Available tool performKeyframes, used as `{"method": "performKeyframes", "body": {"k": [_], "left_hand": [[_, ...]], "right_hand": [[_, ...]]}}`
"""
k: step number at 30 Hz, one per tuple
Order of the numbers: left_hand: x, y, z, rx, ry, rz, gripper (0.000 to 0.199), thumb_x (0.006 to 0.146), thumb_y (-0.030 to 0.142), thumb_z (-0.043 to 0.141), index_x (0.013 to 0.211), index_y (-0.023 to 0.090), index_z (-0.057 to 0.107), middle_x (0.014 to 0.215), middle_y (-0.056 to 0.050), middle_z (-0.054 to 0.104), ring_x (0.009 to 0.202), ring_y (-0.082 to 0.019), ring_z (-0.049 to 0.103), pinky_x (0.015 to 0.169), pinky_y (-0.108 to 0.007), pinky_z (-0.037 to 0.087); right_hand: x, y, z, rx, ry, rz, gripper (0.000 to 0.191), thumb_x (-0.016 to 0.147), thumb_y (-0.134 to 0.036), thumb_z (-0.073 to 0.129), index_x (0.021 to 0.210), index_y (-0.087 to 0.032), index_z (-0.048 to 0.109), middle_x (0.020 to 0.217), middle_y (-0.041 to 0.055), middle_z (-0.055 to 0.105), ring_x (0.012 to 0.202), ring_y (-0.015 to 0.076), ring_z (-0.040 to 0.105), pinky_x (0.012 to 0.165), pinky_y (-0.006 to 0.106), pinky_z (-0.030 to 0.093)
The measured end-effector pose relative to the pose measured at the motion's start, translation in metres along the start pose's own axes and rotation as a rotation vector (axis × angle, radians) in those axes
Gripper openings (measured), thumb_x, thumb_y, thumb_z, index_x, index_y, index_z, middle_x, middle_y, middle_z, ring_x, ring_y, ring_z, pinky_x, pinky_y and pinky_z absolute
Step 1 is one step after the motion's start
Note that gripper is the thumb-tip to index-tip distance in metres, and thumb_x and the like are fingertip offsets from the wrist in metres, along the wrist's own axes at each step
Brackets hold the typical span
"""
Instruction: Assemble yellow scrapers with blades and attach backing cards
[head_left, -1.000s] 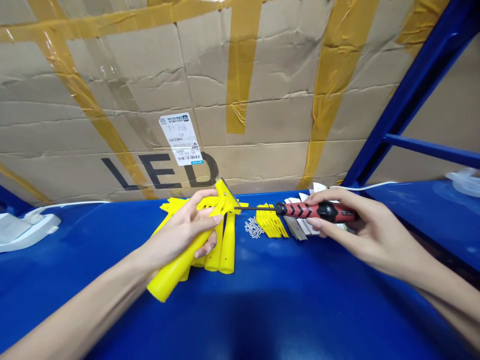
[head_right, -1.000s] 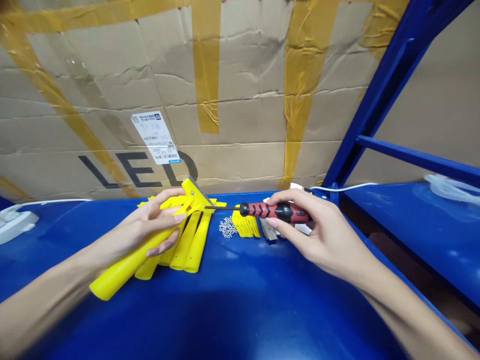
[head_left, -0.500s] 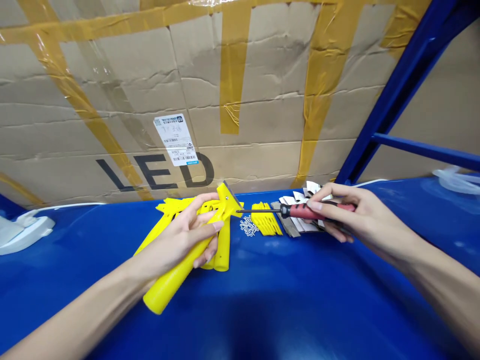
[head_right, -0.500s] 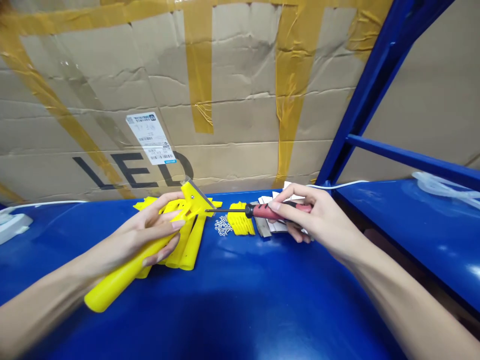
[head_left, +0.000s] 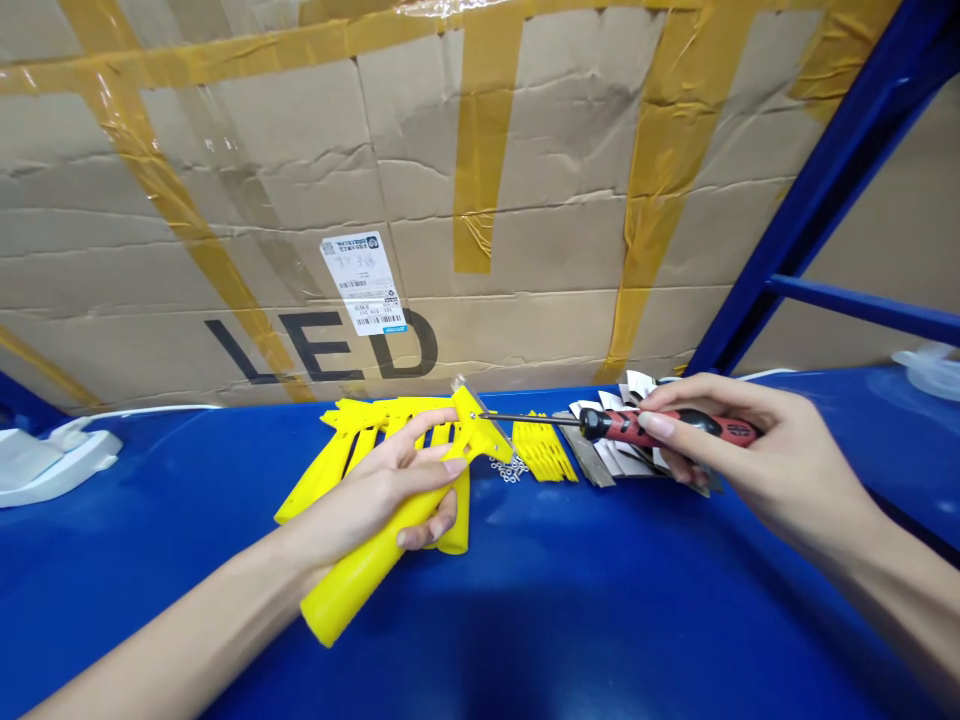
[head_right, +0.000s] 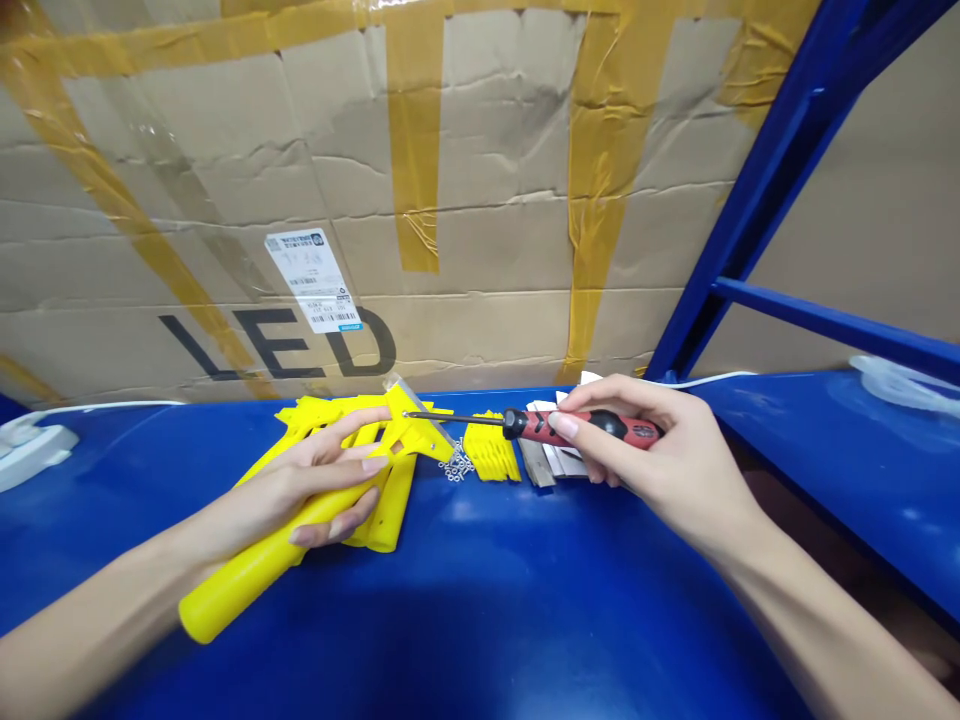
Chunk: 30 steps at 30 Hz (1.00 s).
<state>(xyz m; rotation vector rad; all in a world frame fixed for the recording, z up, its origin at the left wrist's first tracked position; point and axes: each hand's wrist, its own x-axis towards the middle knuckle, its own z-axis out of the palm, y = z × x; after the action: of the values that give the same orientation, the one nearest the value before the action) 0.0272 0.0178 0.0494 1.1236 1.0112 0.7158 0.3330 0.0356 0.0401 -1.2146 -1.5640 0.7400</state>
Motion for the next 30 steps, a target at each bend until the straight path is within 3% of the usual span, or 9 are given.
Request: {"method": "performKeyframes", "body": {"k": [12, 16, 20, 25, 27, 30], "left_hand": [[-0.002, 0.001, 0.003, 0.008, 0.003, -0.011, 0.071, 0.094, 0.033, 0.063, 0.153, 0.025, 0.023, 0.053, 0.004, 0.06, 0.034, -0.004, 0.035, 0.04, -0.015, 0.027], [-0.002, 0.0, 0.006, 0.008, 0.042, 0.004, 0.07, 0.095, 0.032, 0.062, 0.152, 0.025, 0.023, 0.054, 0.004, 0.061, 0.034, -0.003, 0.035, 0.04, -0.015, 0.027], [-0.002, -0.001, 0.007, 0.009, 0.071, 0.025, 0.067, 0.096, 0.032, 0.062, 0.152, 0.024, 0.026, 0.054, 0.003, 0.061, 0.034, -0.003, 0.037, 0.04, -0.015, 0.027], [-0.001, -0.002, 0.009, -0.022, 0.11, 0.085, 0.075, 0.093, 0.03, 0.066, 0.154, 0.025, 0.023, 0.055, 0.004, 0.061, 0.037, -0.004, 0.039, 0.041, -0.015, 0.027], [0.0, -0.003, 0.009, -0.019, 0.121, 0.092, 0.077, 0.091, 0.032, 0.068, 0.153, 0.025, 0.024, 0.056, 0.004, 0.061, 0.037, -0.004, 0.039, 0.041, -0.015, 0.028], [0.001, -0.004, 0.009, -0.016, 0.143, 0.099, 0.074, 0.089, 0.032, 0.071, 0.15, 0.023, 0.029, 0.057, 0.004, 0.06, 0.038, -0.005, 0.04, 0.042, -0.016, 0.029]], "right_hand": [[0.0, -0.002, 0.002, -0.058, 0.022, -0.046, 0.03, 0.072, -0.048, 0.084, 0.083, -0.022, 0.074, 0.063, 0.0016, 0.069, 0.045, 0.0131, 0.055, 0.04, 0.025, 0.041], [-0.004, -0.005, 0.004, -0.237, 0.116, -0.266, 0.022, 0.075, -0.044, 0.082, 0.082, -0.026, 0.074, 0.076, 0.002, 0.074, 0.058, 0.0165, 0.064, 0.049, 0.027, 0.048], [-0.01, -0.004, 0.007, -0.35, 0.111, -0.473, 0.014, 0.082, -0.035, 0.078, 0.093, -0.028, 0.073, 0.083, 0.0002, 0.075, 0.061, 0.0163, 0.066, 0.048, 0.027, 0.048], [-0.015, -0.009, 0.012, -0.405, 0.091, -0.727, 0.021, 0.086, -0.019, 0.074, 0.104, -0.03, 0.076, 0.115, 0.0056, 0.073, 0.1, 0.0257, 0.071, 0.074, 0.036, 0.059], [-0.016, -0.013, 0.012, -0.384, 0.068, -0.655, 0.017, 0.087, -0.023, 0.072, 0.102, -0.031, 0.077, 0.12, 0.0067, 0.07, 0.106, 0.0278, 0.069, 0.076, 0.038, 0.06], [-0.015, -0.015, 0.008, -0.241, -0.019, -0.395, 0.025, 0.085, -0.035, 0.073, 0.11, -0.032, 0.071, 0.124, 0.0088, 0.066, 0.114, 0.0318, 0.065, 0.072, 0.038, 0.062]]}}
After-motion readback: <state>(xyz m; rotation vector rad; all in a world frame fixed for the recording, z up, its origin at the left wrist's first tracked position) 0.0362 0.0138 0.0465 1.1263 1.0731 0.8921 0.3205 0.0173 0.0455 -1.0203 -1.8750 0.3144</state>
